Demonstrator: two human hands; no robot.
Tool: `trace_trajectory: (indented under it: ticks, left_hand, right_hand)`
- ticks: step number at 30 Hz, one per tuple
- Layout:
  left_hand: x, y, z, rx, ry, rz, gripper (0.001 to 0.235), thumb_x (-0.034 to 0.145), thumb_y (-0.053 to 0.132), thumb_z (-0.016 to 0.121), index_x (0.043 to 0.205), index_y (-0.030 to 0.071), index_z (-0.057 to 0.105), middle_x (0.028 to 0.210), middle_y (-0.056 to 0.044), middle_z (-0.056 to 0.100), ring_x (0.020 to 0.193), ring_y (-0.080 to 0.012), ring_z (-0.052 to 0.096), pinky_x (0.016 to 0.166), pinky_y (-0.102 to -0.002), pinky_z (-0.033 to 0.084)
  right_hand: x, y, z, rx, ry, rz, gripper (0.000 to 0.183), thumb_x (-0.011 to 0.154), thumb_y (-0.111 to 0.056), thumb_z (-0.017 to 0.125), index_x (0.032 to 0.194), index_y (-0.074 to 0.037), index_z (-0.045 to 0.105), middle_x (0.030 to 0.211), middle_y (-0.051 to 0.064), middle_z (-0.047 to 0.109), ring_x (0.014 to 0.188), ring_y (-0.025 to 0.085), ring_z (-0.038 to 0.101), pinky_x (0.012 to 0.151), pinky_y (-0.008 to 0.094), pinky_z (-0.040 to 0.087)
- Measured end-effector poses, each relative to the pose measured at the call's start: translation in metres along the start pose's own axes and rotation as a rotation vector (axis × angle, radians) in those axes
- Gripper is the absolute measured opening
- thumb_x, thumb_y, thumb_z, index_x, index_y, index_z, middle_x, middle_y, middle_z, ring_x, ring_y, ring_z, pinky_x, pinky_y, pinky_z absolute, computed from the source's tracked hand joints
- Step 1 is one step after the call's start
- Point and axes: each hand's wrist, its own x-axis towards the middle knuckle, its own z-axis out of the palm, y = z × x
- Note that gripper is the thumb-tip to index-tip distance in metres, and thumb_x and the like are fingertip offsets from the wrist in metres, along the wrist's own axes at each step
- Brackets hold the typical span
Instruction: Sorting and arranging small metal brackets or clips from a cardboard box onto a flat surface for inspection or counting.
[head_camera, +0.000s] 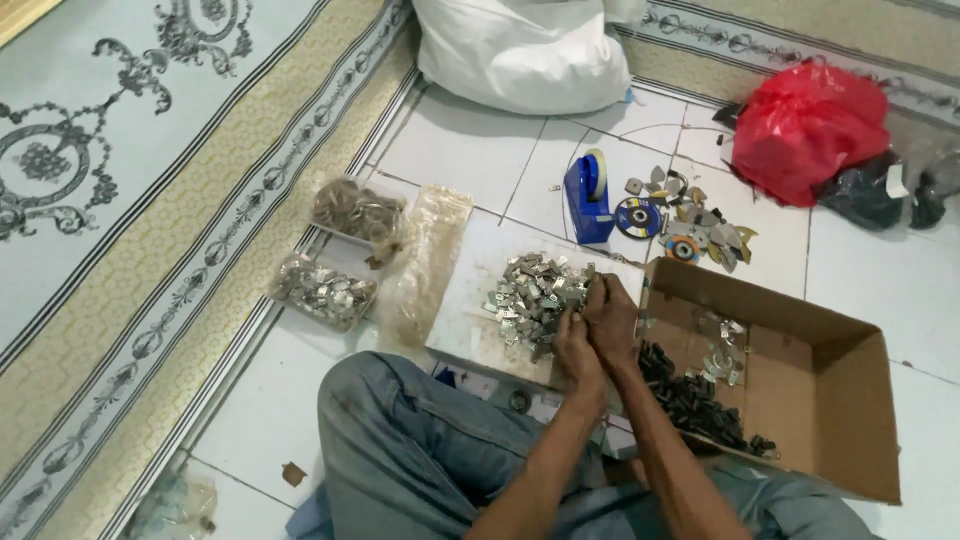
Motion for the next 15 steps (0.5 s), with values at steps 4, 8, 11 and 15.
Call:
trace_trajectory:
  ticks: [4,8,11,15]
  left_hand:
    - [0.025,-0.007,-0.018,-0.325,0.131,-0.235,0.039,0.099,0.028,0.058,0.132,0.008,0.063,0.125,-0.014,0.058,0.115,-0.0269,0.054,0.101,-0.042,0.043]
    - [0.039,0.017,-0.023,-0.475,0.02,-0.449,0.035,0.1,0.046,0.055,0.121,0.019,0.063,0.116,-0.001,0.048,0.103,-0.0189,0.046,0.085,-0.033,0.038]
    - [0.038,0.05,-0.025,-0.563,0.018,-0.514,0.026,0.1,0.038,0.057,0.11,0.016,0.065,0.1,-0.001,0.054,0.091,-0.0185,0.053,0.075,-0.033,0.04]
    - [0.057,0.033,-0.036,-0.516,0.0,-0.529,0.025,0.1,0.038,0.052,0.113,0.018,0.058,0.103,-0.002,0.05,0.094,-0.0208,0.052,0.076,-0.035,0.044]
  right_hand:
    - [0.012,0.009,0.012,-0.101,-0.257,-0.089,0.026,0.105,-0.031,0.058,0.105,-0.01,0.073,0.094,0.021,0.073,0.095,0.041,0.071,0.082,0.052,0.055]
    - [0.034,0.018,0.006,-0.279,-0.403,-0.194,0.026,0.101,-0.035,0.064,0.11,-0.014,0.077,0.097,0.015,0.075,0.098,0.036,0.072,0.085,0.049,0.057]
    - [0.044,0.02,0.001,-0.293,-0.486,-0.2,0.027,0.1,-0.036,0.063,0.111,-0.016,0.078,0.099,0.015,0.075,0.1,0.034,0.072,0.088,0.049,0.057]
    - [0.051,0.009,-0.014,-0.362,-0.533,-0.292,0.026,0.095,-0.033,0.066,0.107,-0.014,0.078,0.101,0.018,0.076,0.099,0.04,0.072,0.088,0.052,0.057]
